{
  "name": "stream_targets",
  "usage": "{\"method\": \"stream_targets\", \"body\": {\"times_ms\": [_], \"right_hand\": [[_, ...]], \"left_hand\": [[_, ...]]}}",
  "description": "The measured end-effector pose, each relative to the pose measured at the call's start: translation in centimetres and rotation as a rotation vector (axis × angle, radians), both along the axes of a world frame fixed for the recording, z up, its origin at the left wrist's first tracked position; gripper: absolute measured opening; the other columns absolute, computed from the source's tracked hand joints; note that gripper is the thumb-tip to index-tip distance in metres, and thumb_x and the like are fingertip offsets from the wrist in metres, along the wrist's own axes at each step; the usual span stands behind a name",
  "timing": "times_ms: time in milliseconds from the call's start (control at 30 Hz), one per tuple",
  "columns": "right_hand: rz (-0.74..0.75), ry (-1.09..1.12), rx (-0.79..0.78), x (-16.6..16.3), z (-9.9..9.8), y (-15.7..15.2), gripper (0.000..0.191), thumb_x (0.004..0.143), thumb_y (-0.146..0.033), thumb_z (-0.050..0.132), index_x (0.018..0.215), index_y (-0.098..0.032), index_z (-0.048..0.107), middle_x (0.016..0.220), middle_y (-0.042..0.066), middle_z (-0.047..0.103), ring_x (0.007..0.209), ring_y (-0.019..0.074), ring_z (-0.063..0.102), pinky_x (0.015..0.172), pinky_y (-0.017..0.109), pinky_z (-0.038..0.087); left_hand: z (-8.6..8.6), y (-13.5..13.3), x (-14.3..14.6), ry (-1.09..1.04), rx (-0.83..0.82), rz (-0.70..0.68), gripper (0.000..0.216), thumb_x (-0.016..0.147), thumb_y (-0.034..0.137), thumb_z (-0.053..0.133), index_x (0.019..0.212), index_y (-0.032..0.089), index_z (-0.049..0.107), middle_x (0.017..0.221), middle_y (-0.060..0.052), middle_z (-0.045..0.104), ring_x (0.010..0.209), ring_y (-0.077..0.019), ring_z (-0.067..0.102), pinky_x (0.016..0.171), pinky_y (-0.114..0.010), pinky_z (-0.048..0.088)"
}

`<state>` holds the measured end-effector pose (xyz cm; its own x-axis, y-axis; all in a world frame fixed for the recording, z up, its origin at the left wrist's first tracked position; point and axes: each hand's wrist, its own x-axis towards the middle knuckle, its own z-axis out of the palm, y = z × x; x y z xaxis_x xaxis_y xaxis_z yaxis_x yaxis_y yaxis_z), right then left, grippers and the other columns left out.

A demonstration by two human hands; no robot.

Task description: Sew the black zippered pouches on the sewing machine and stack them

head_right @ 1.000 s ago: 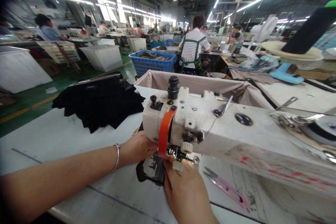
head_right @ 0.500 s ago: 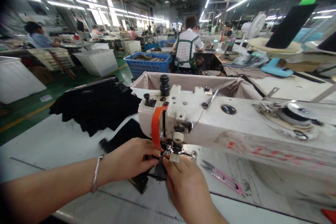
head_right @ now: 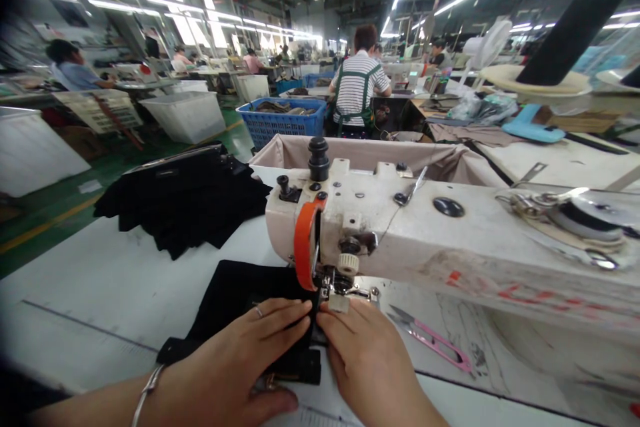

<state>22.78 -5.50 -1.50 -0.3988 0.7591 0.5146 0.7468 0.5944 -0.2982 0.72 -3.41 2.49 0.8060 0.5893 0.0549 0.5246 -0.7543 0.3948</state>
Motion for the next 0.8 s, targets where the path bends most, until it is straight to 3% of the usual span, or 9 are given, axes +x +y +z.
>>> {"method": "stream_targets", "body": {"times_ms": [100,267,367,533,800], "right_hand": [[-0.003,0.007,0.005,0.0,0.1,-0.1,0.038,0.083,-0.003,0.043,0.109,-0.021,0.066,0.112,0.005,0.070,0.098,0.0189,0.066,0.085,0.035,0.054],[0.031,-0.024,-0.016,-0.3,-0.1,-0.3,0.036,0.083,-0.005,0.046,0.108,-0.021,0.067,0.109,0.005,0.071,0.091,0.0190,0.068,0.078,0.034,0.054],[0.022,-0.008,-0.009,-0.4,-0.4,-0.3,0.036,0.082,-0.005,0.046,0.106,-0.020,0.068,0.106,0.005,0.072,0.088,0.0184,0.068,0.075,0.033,0.054],[-0.020,-0.012,-0.004,-0.5,-0.9,-0.1,0.040,0.079,-0.002,0.047,0.109,-0.020,0.067,0.110,0.003,0.071,0.093,0.0189,0.066,0.082,0.034,0.053],[-0.047,-0.067,-0.136,-0.4,-1.4,0.2,0.043,0.082,-0.003,0.047,0.119,-0.018,0.062,0.111,0.009,0.067,0.098,0.0261,0.062,0.084,0.043,0.054]], "left_hand": [[-0.8,-0.4,-0.3,-0.070,0.041,0.004,0.052,0.079,0.035,0.075,0.123,0.011,0.062,0.130,-0.013,0.061,0.121,-0.0292,0.055,0.105,-0.043,0.049],[-2.4,-1.2,-0.3,-0.228,0.155,-0.023,0.035,0.086,0.019,0.063,0.120,0.012,0.063,0.118,-0.009,0.066,0.120,-0.0251,0.056,0.109,-0.041,0.045],[-2.5,-1.1,-0.2,-0.249,0.153,-0.025,0.032,0.086,0.020,0.062,0.117,0.014,0.064,0.115,-0.009,0.068,0.117,-0.0244,0.058,0.109,-0.042,0.045],[-1.8,0.2,0.3,-0.216,0.091,-0.007,0.033,0.085,0.019,0.064,0.119,0.016,0.063,0.118,-0.008,0.066,0.117,-0.0237,0.059,0.110,-0.044,0.044],[-2.5,2.7,0.6,-0.202,0.052,-0.029,0.030,0.087,0.019,0.061,0.116,0.015,0.064,0.117,-0.008,0.065,0.120,-0.0223,0.054,0.111,-0.040,0.040]]}}
